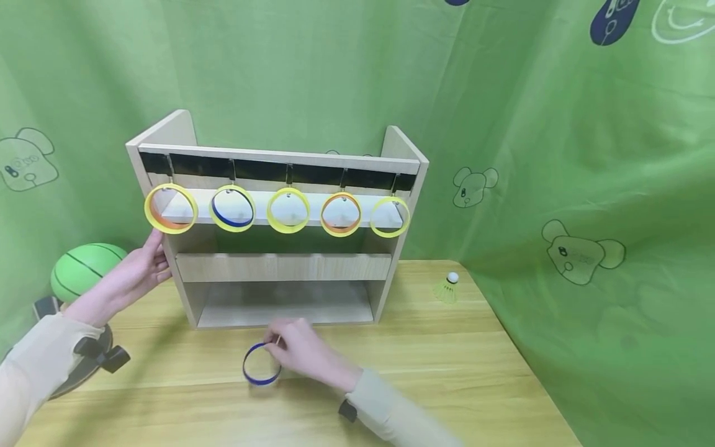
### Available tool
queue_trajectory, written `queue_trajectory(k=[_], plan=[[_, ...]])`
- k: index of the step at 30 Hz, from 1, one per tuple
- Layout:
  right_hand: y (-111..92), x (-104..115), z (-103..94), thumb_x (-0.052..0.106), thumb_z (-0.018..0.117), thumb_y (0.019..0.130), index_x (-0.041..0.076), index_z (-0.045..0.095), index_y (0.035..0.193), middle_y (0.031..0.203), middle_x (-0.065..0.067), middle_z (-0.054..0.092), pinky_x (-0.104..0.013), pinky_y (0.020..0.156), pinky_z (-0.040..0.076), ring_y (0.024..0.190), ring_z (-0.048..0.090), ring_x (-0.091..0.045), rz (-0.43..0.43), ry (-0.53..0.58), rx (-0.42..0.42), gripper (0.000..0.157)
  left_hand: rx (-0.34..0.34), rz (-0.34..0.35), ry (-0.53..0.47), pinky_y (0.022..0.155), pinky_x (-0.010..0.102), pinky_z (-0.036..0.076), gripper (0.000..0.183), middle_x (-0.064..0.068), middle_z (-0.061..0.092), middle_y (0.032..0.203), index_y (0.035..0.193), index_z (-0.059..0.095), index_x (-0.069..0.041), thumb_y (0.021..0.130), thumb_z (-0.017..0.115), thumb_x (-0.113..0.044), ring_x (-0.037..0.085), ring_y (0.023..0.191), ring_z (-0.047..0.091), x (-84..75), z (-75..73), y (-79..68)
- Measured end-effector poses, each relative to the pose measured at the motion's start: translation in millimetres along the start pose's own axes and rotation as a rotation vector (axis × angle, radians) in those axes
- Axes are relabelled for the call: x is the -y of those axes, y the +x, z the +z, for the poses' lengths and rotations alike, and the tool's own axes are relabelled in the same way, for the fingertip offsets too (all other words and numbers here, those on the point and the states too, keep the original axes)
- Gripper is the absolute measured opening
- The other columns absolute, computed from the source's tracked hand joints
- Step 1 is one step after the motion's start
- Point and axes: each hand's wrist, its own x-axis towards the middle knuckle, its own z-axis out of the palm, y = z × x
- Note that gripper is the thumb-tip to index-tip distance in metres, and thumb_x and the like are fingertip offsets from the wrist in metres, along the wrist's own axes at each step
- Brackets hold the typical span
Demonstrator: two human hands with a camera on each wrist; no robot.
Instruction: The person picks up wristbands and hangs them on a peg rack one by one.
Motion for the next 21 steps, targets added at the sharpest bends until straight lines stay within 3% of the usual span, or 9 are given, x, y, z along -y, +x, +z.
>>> queue_trajectory(k=[7, 14, 21], plan=[[-14.6, -1.6, -53.4, 0.000, 0.073, 0.085, 0.003, 0.070, 0.088, 0.084, -0.008, 0.073, -0.007, 0.063, 0.055, 0.070, 0.067, -0.011, -0.060, -0.085, -0.192, 0.005, 0.003, -0.005, -0.012, 0.126, 0.056, -0.004, 0.095, 0.028, -0.012, 0.163, 0.153, -0.013, 0.004, 0.099, 0.021, -0.066, 0.043, 0.153, -0.008, -0.9, -0.6, -0.3], [-25.3, -0.2, -100.5, 0.002, 0.075, 0.084, 0.005, 0.070, 0.088, 0.082, -0.005, 0.071, -0.012, 0.063, 0.056, 0.070, 0.065, -0.009, -0.039, -0.167, -0.284, 0.007, -0.007, -0.003, -0.014, 0.126, 0.057, -0.004, 0.095, 0.028, -0.009, 0.164, 0.154, -0.013, 0.004, 0.099, 0.022, -0.066, 0.042, 0.153, -0.007, 0.6, -1.1, -0.4], [-31.3, -1.8, -142.8, -0.002, 0.075, 0.080, 0.004, 0.069, 0.086, 0.081, -0.006, 0.071, -0.016, 0.062, 0.058, 0.069, 0.065, -0.010, -0.092, -0.249, -0.384, 0.011, -0.002, -0.012, -0.015, 0.126, 0.058, -0.005, 0.096, 0.028, -0.012, 0.162, 0.153, -0.012, 0.005, 0.099, 0.021, -0.066, 0.043, 0.152, -0.009, 0.1, 0.3, -0.4]])
